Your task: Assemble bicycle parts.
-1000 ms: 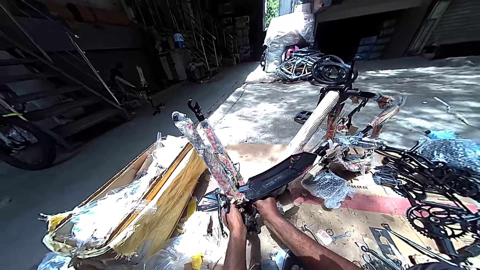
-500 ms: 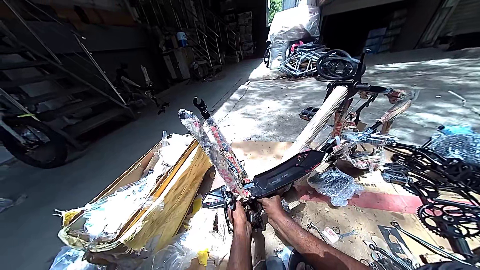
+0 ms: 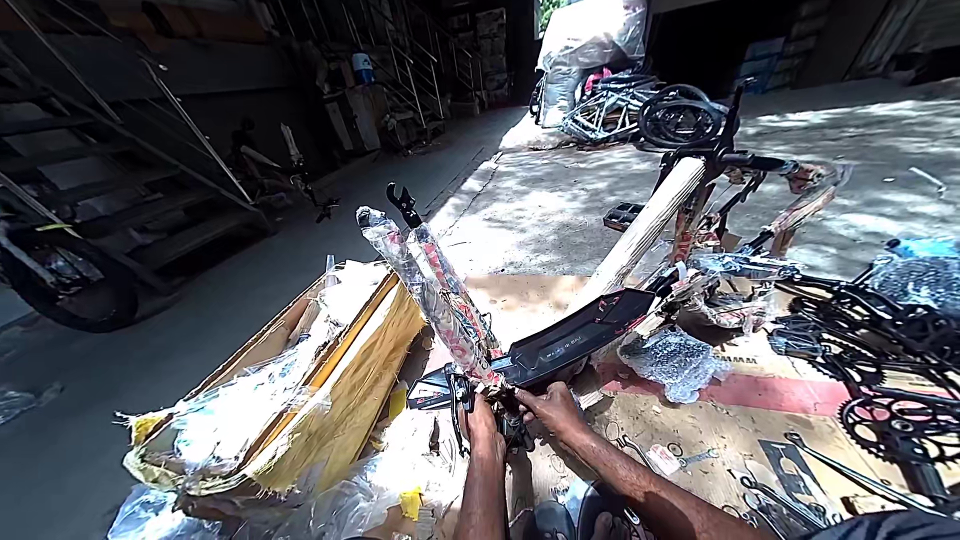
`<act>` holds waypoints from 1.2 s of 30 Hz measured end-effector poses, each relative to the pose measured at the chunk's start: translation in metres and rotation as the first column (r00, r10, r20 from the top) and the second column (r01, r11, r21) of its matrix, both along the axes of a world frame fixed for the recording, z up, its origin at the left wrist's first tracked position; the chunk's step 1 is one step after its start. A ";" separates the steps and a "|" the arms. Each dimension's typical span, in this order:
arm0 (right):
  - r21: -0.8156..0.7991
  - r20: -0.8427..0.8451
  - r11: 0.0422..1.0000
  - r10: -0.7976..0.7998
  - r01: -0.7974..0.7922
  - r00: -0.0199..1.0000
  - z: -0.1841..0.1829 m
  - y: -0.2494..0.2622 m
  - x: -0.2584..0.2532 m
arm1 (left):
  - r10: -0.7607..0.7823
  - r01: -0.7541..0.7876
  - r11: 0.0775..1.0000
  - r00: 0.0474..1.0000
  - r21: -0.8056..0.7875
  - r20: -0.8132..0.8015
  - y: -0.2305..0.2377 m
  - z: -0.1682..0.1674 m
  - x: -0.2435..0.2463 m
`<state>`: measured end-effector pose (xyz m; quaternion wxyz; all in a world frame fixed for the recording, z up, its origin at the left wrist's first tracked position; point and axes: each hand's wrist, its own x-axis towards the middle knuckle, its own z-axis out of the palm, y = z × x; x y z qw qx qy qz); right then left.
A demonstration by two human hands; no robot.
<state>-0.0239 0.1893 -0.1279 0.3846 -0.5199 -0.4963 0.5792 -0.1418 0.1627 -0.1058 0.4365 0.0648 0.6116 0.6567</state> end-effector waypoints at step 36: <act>-0.114 -0.049 0.993 0.011 -0.017 0.999 0.018 -0.005 0.011 | -0.005 0.004 1.000 1.000 -0.017 -0.024 -0.005 -0.004 0.005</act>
